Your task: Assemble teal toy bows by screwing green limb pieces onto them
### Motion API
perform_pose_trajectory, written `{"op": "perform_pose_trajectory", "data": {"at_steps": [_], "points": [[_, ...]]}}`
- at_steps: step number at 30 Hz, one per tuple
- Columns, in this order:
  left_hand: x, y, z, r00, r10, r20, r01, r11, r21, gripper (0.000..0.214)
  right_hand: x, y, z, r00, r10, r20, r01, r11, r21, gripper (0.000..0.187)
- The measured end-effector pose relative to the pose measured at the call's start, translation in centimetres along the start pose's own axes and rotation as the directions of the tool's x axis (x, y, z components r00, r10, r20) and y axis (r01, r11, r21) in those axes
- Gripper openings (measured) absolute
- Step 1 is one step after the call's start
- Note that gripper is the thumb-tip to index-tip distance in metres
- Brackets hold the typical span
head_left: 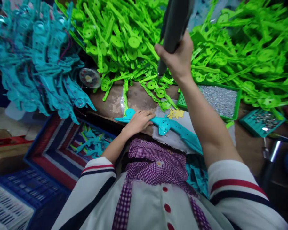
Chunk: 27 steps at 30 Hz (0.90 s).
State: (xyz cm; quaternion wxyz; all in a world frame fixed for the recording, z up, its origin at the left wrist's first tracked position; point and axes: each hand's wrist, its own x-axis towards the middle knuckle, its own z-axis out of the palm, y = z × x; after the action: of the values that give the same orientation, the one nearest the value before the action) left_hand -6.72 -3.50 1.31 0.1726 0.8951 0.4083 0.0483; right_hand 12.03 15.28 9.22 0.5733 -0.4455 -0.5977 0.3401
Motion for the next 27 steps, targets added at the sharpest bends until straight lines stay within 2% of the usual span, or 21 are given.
{"op": "perform_pose_trajectory", "data": {"at_steps": [2,4,6,8,11,14,18,24,27], "points": [[0.1,-0.2,0.1,1.0,0.029,0.004,-0.029,0.999,0.017,0.035,-2.1,0.2,-2.1,0.981,-0.072,-0.178,0.08,0.996,0.04,0.044],[0.1,-0.3,0.0,0.998,0.054,0.009,-0.055,0.998,0.012,0.032,-4.4,0.6,-5.0,0.946,-0.08,-0.316,0.128,0.983,0.133,0.047],[0.3,-0.6,-0.1,0.996,0.081,0.034,-0.081,0.997,-0.014,0.031,-6.1,1.5,-7.8,0.939,-0.026,-0.342,0.082,0.985,0.149,0.048],[0.6,-1.1,-0.2,0.993,0.102,0.063,-0.098,0.994,-0.056,0.031,-7.2,2.9,-10.0,0.917,-0.024,-0.398,0.073,0.991,0.11,0.048],[0.9,-1.7,0.0,0.992,0.102,0.079,-0.091,0.988,-0.127,0.034,-7.7,5.2,-12.0,0.868,-0.073,-0.492,0.118,0.991,0.06,0.051],[1.0,-2.0,0.1,0.995,0.081,0.058,-0.068,0.98,-0.187,0.034,-7.2,6.7,-13.2,0.84,-0.091,-0.536,0.123,0.992,0.025,0.053],[1.1,-2.0,-0.1,0.994,0.072,0.079,-0.05,0.966,-0.253,0.034,-6.3,7.5,-14.1,0.817,-0.071,-0.572,0.08,0.997,-0.009,0.052],[1.3,-1.9,-0.4,0.992,0.055,0.115,-0.023,0.963,-0.267,0.033,-6.5,8.1,-13.9,0.832,-0.062,-0.552,0.088,0.996,0.021,0.05],[1.2,-1.9,-0.3,0.991,0.043,0.124,-0.009,0.963,-0.269,0.034,-6.6,8.3,-13.7,0.813,-0.07,-0.578,0.114,0.993,0.041,0.046]]}}
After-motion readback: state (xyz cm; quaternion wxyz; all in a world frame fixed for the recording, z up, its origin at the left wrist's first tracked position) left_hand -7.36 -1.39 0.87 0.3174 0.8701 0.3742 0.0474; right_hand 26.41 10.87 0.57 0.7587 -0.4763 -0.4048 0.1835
